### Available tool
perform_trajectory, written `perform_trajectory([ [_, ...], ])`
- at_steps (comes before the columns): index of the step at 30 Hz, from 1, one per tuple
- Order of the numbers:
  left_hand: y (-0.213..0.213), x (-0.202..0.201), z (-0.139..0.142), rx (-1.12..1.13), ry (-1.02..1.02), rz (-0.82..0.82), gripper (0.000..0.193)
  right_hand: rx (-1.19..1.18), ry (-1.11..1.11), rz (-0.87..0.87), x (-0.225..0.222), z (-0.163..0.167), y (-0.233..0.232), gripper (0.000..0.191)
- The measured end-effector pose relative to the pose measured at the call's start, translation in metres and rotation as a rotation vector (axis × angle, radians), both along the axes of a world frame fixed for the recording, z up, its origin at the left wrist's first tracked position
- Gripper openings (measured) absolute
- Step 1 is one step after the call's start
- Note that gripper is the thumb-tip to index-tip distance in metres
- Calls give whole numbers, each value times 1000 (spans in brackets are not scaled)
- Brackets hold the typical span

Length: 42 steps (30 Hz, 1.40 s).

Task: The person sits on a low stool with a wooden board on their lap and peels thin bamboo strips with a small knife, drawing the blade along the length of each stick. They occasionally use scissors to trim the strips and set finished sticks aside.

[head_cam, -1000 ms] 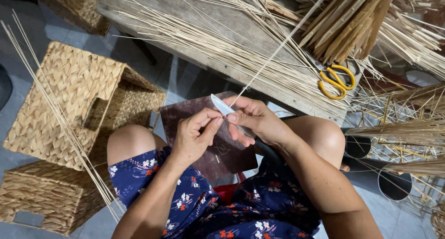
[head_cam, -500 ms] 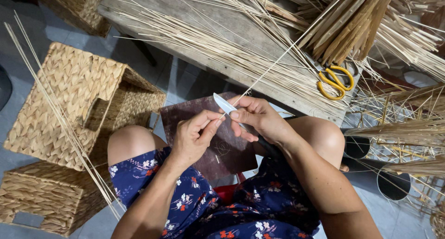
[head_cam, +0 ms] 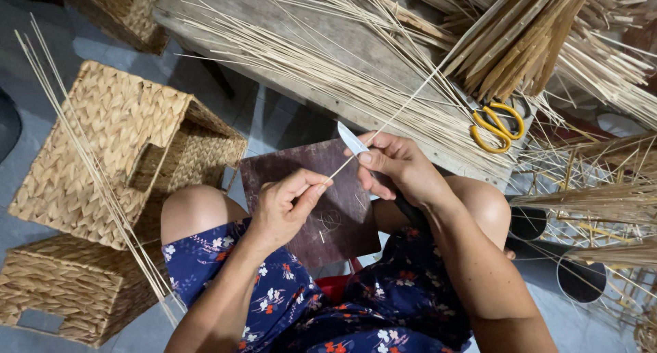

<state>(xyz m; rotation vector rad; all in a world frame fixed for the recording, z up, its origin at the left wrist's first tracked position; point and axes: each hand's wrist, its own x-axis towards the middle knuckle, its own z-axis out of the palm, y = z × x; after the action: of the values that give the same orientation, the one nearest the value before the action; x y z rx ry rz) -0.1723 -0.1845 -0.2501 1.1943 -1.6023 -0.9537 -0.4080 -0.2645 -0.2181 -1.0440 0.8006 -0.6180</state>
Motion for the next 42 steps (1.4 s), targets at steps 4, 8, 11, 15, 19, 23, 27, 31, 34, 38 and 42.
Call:
perform_trajectory([
  [4, 4, 2, -6, 102, 26, 1, 12, -80, 162, -106, -9, 4, -8, 25],
  [8, 11, 10, -12, 61, 123, -10, 12, -99, -25, -263, -34, 11, -16, 20],
  [11, 8, 11, -11, 230, 120, -47, 16, -165, -66, -227, -38, 7, -16, 19],
  [15, 1, 0, -4, 327, 62, -102, 21, -150, -64, -227, -35, 10, -10, 21],
  [19, -9, -16, 3, 337, 91, -82, 19, -108, -42, -132, -21, 13, 1, 24],
  [23, -11, -20, 6, 173, 78, -47, 14, -35, -22, -3, -4, 8, 13, 24],
  [27, -7, -12, 8, 113, 44, -13, 11, -22, -9, 24, 0, 5, 9, 25],
  [31, -2, -7, 9, 169, 0, 9, 10, -39, 9, 27, 1, 5, 6, 24],
  [34, 0, -3, 10, 129, -35, 13, 10, -29, 13, 22, 2, 5, 7, 24],
  [38, 6, -2, 12, 15, -38, 15, 9, -22, 46, 28, 1, 0, 10, 24],
  [42, 10, 0, 9, 41, -64, 10, 9, -21, -18, 26, -4, -6, 8, 23],
])
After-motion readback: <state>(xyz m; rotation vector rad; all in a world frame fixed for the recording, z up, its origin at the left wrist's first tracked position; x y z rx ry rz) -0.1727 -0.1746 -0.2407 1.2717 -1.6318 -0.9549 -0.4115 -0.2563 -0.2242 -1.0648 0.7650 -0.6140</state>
